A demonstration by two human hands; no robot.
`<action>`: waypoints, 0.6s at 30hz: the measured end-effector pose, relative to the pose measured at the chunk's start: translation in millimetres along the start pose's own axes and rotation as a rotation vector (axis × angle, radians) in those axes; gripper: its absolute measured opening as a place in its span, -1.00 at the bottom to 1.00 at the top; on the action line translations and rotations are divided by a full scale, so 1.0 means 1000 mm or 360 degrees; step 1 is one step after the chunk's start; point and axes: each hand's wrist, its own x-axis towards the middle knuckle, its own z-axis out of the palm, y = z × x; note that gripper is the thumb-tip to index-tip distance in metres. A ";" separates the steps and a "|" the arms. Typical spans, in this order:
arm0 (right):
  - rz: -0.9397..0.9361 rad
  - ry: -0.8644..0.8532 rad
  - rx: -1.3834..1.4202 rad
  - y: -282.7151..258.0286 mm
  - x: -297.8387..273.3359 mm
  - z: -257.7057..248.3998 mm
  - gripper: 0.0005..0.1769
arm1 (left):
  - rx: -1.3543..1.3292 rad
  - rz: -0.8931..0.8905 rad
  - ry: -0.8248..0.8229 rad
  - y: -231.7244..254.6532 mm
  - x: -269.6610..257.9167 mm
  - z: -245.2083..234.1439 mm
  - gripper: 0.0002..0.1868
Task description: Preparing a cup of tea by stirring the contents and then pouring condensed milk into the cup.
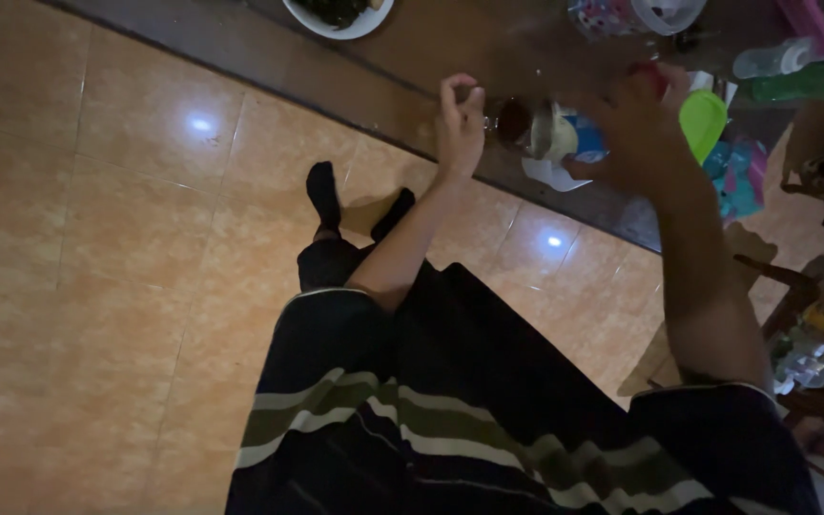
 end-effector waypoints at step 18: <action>0.0067 0.0315 0.0367 0.084 -0.104 -0.178 0.04 | -0.0293 0.0325 -0.0616 0.193 -0.081 0.077 -0.39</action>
